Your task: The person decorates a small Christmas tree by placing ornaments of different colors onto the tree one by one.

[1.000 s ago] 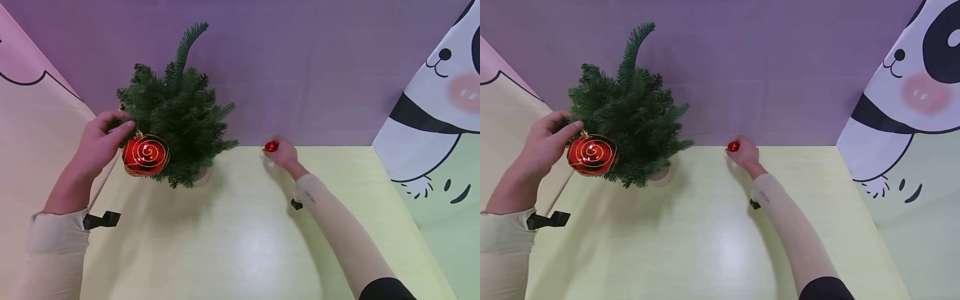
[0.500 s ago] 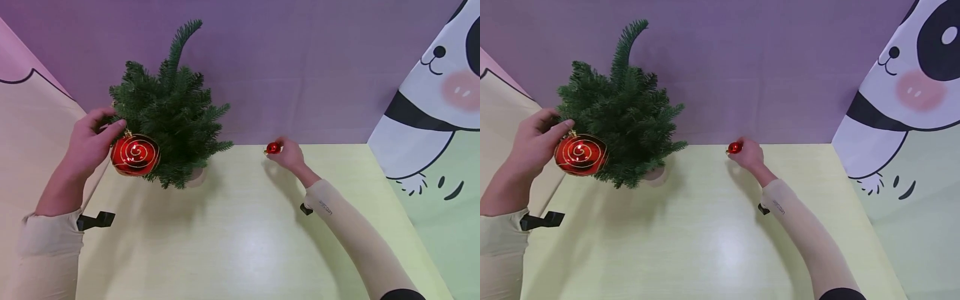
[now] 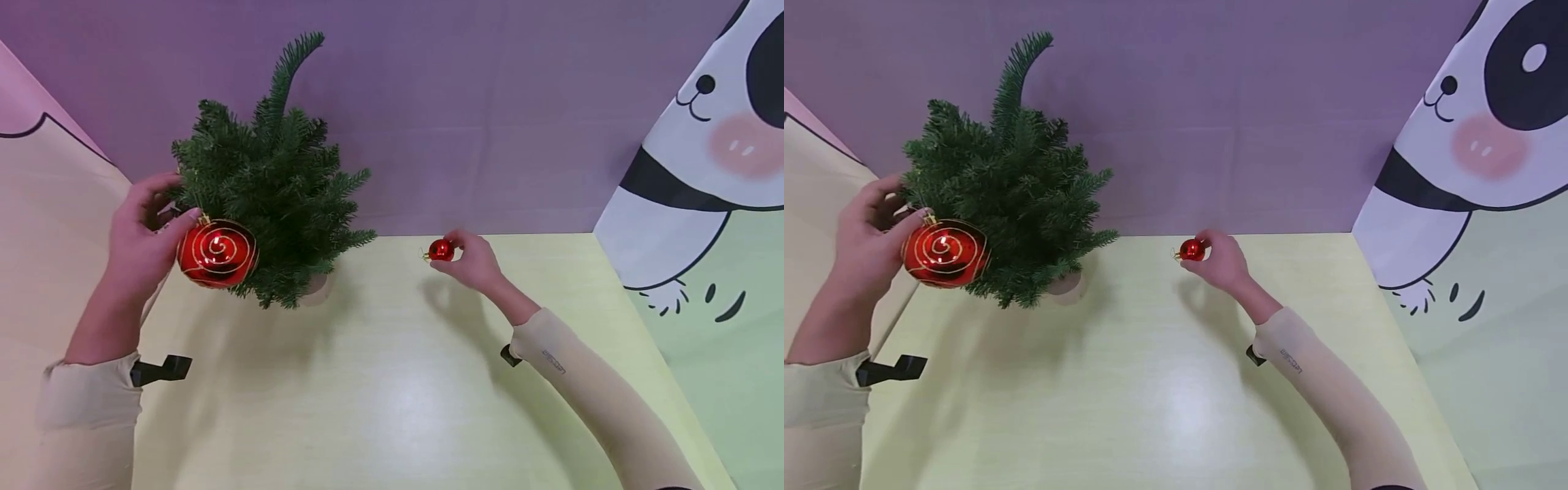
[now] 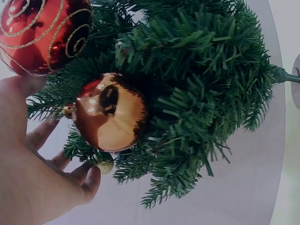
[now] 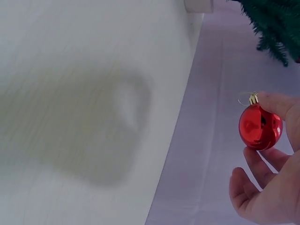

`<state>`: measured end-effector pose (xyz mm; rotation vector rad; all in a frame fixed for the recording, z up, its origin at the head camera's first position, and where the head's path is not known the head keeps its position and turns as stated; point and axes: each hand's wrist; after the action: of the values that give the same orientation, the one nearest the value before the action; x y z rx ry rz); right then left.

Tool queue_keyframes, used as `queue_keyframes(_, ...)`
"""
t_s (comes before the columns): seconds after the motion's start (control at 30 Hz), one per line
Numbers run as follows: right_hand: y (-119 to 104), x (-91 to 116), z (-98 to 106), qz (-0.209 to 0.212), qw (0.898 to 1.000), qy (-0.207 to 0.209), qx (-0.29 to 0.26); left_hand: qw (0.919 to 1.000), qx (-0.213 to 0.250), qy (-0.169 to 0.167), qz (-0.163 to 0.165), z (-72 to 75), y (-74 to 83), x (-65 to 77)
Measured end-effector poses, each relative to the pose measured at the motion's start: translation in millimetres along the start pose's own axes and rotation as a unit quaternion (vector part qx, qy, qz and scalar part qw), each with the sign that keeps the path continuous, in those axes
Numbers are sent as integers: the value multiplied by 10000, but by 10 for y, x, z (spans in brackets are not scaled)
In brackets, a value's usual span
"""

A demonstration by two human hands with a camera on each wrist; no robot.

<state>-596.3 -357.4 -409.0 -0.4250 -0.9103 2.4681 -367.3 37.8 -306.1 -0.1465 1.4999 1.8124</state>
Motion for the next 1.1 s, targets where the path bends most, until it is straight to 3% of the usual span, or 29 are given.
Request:
queue_keyframes(0.3, -59, 99, 139, 173, 9989, -421, -128, 9963, -192, -152, 825, -39, -46, -10)
queue_keyframes(0.63, -120, 239, 282, 451, 9973, -555, -138, 9955, -147, -226, 910, -81, -83, 34)
queue_keyframes(0.87, -169, 278, 290, 476, 9960, -698, -298, 9912, 1038, -34, 820, -27, -102, 59)
queue_keyframes(1.1, -228, 300, 367, 716, 9935, -798, -374, 9823, 1744, 148, 667, -71, -126, 83)
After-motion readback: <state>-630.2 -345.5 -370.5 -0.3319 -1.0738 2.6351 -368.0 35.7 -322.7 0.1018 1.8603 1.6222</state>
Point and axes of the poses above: each hand's wrist, its own x-axis away from the middle knuckle, its own z-axis out of the back of the hand, y = z × x, and after that the axes turned 4 degrees about -z, right-handed
